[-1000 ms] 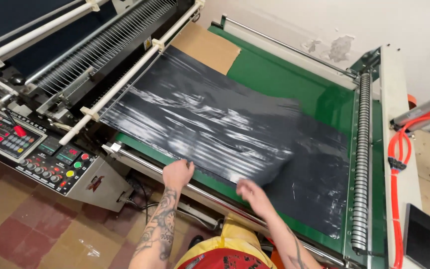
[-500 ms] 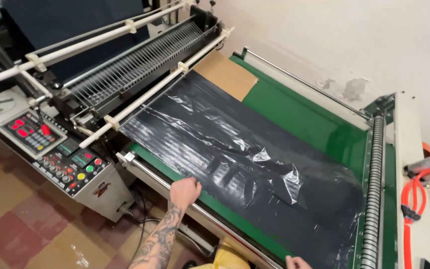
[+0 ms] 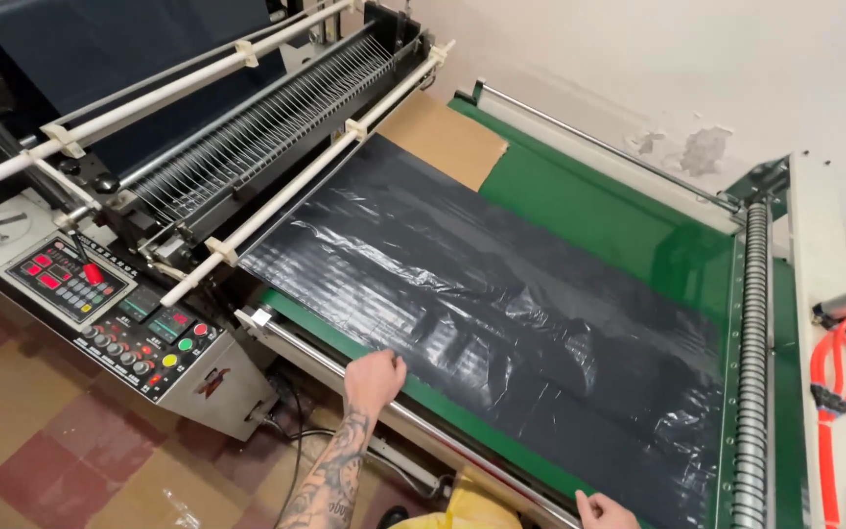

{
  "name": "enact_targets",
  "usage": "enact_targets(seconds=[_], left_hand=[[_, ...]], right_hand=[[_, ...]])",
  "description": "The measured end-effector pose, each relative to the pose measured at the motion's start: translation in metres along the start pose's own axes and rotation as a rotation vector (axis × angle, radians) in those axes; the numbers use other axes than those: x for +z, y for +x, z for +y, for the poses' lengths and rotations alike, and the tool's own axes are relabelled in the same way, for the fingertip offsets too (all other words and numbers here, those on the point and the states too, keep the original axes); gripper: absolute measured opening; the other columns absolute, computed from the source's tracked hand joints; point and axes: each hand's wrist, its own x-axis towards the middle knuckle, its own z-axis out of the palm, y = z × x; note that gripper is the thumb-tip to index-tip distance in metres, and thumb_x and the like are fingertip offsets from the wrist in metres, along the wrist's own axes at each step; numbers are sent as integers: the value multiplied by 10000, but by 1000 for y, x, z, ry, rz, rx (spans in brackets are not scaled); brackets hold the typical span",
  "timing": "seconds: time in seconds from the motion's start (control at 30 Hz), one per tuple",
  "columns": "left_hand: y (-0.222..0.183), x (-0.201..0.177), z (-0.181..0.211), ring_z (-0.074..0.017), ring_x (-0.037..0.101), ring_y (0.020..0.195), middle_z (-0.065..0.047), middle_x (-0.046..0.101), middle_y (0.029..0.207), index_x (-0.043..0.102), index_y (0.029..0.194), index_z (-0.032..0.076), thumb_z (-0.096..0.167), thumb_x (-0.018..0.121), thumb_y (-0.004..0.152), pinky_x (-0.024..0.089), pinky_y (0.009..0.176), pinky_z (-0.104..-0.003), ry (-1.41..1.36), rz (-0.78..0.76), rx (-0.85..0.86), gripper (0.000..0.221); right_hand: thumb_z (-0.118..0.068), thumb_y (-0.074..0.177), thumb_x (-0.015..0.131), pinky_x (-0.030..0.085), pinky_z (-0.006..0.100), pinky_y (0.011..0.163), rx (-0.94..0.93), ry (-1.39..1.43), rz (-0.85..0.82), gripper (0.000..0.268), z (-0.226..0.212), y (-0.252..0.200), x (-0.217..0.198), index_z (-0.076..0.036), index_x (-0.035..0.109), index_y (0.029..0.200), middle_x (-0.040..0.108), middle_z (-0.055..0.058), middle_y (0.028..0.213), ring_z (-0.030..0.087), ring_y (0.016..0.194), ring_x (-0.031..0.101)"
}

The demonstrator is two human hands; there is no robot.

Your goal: Picking up finished plastic bags from a conveyor belt and stacking them neatly on a side table

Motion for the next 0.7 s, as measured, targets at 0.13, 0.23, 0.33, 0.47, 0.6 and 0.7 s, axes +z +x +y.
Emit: enact_targets(seconds=[0.13,0.23,0.33,0.47,0.6,0.7], left_hand=[[1,-4,1,-87,554,481,77,551,565,601,664,181,357,394,1025,507,464,-251,-1,-11,-18,452],[3,1,-1,-136,565,496,52,568,578,594,663,165,362,429,1003,484,472,-296,-5,9,-39,427],[4,5,-4,-168,574,502,34,581,583,589,659,153,369,449,992,471,476,-327,-9,30,-46,420],[8,10,-5,-205,606,534,23,591,595,593,662,137,361,425,990,489,504,-357,12,28,-59,431],[9,10,-7,-282,636,612,-23,646,665,584,689,120,374,430,962,504,591,-418,-22,6,-54,404],[4,2,-5,-63,530,482,89,520,551,566,627,203,322,412,1007,518,497,-218,-22,-33,-69,427]], right_hand=[[-573,977,579,391,225,648,115,-112,-351,444,2,32,2,-225,578,701,458,-9,645,107,607,518],[-594,951,563,440,264,859,99,-120,-380,399,-32,21,2,-215,688,962,590,16,973,151,919,615],[-546,911,602,471,321,1080,-89,-42,-346,504,-89,-8,5,-176,740,1225,702,25,1308,184,1239,652],[-461,883,682,524,254,1019,-299,228,-575,423,-183,-46,-1,-210,758,1214,792,-56,1248,97,1150,744],[-459,937,557,496,310,1009,-343,686,-783,584,-233,-36,8,-152,598,1432,719,61,1379,154,1229,681],[-412,898,551,456,399,930,-128,1153,-727,673,-248,9,15,-191,474,1529,625,69,1443,244,1193,654]])
